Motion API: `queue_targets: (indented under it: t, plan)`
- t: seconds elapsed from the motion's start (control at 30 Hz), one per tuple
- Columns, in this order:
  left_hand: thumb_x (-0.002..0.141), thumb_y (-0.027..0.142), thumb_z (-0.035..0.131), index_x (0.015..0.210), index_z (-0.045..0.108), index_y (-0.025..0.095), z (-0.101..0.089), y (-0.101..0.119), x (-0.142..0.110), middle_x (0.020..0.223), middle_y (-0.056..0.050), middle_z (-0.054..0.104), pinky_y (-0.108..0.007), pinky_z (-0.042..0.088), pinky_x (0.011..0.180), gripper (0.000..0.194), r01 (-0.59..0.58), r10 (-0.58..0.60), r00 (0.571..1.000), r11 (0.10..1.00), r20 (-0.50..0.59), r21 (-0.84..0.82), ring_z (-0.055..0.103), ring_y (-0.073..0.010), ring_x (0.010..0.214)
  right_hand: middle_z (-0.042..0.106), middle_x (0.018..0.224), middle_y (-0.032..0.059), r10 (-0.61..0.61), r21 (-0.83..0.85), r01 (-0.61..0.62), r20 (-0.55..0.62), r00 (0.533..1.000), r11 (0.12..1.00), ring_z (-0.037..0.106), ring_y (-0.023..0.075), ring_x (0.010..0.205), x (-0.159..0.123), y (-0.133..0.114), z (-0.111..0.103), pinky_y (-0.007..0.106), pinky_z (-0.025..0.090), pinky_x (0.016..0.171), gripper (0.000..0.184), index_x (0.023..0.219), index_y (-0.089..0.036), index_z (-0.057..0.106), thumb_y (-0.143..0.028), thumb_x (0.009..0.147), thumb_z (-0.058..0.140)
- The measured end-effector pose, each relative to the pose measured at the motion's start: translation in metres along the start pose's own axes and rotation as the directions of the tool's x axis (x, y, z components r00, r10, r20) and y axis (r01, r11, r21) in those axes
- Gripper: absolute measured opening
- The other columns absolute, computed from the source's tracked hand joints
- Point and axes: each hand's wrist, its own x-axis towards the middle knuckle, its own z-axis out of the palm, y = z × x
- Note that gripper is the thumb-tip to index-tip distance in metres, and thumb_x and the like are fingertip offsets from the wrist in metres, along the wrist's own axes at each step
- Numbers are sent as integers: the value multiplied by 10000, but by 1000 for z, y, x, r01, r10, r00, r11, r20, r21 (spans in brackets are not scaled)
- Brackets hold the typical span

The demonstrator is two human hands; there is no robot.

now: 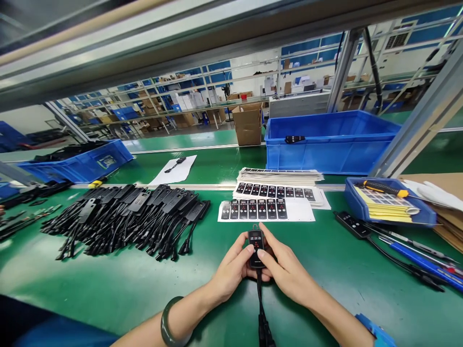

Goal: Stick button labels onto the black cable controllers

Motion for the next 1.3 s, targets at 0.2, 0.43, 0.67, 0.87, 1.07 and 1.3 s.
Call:
queue_targets:
  t: [0.2, 0.43, 0.67, 0.87, 1.07, 1.3]
  plan:
    - [773, 534, 558, 1108, 358, 195, 1, -2, 0, 858, -95, 611, -170, 526, 500, 516, -4, 2, 1000, 997, 19, 76, 637, -190, 618, 448, 1356, 104, -28, -57, 24, -71, 997, 998, 471, 205, 1186, 2, 9, 2, 348, 359, 1019, 579, 1429, -151, 307, -430, 925, 368]
    - [759, 585, 563, 1115, 357, 194, -1, -2, -1, 845, -84, 613, -162, 513, 502, 568, -16, 14, 1000, 990, 17, 140, 621, -156, 582, 536, 1239, 115, -25, -83, 19, -77, 997, 996, 594, 193, 958, 1, 5, 7, 357, 477, 881, 541, 1413, -155, 327, -412, 938, 343]
    - [825, 610, 382, 1280, 311, 225, 2, 3, -1, 1036, -118, 588, -260, 545, 721, 599, -43, 43, 999, 999, 20, 17, 631, -183, 848, 462, 1268, 132, -204, -476, 121, -127, 971, 871, 501, 228, 1111, 3, -2, 4, 334, 502, 850, 643, 1454, -181, 204, -389, 895, 445]
    - [857, 534, 390, 1321, 350, 311, -24, 18, 7, 1310, -52, 436, -447, 359, 1128, 517, -224, 285, 955, 500, 86, 836, 423, -193, 1222, 505, 1098, 185, -204, -877, -218, -328, 922, 427, 536, 266, 961, 9, -5, -44, 375, 468, 820, 488, 1338, -44, 383, -200, 876, 390]
    - [875, 450, 383, 1342, 323, 271, -39, 16, 14, 1443, -43, 231, -461, 284, 1185, 503, -66, 275, 959, -21, 69, 998, 177, -218, 1376, 532, 953, 248, -100, -825, -542, -560, 823, 157, 539, 372, 853, 2, 3, -90, 475, 427, 676, 504, 1259, 45, 475, -43, 763, 438]
    - [871, 423, 399, 1331, 350, 222, -33, 16, 11, 1412, -109, 275, -555, 249, 1169, 505, -35, 269, 960, -144, 73, 989, 213, -274, 1362, 527, 1074, 205, -179, -838, -365, -465, 867, 406, 530, 305, 967, 27, 16, -95, 419, 430, 779, 425, 1196, -54, 558, -57, 798, 409]
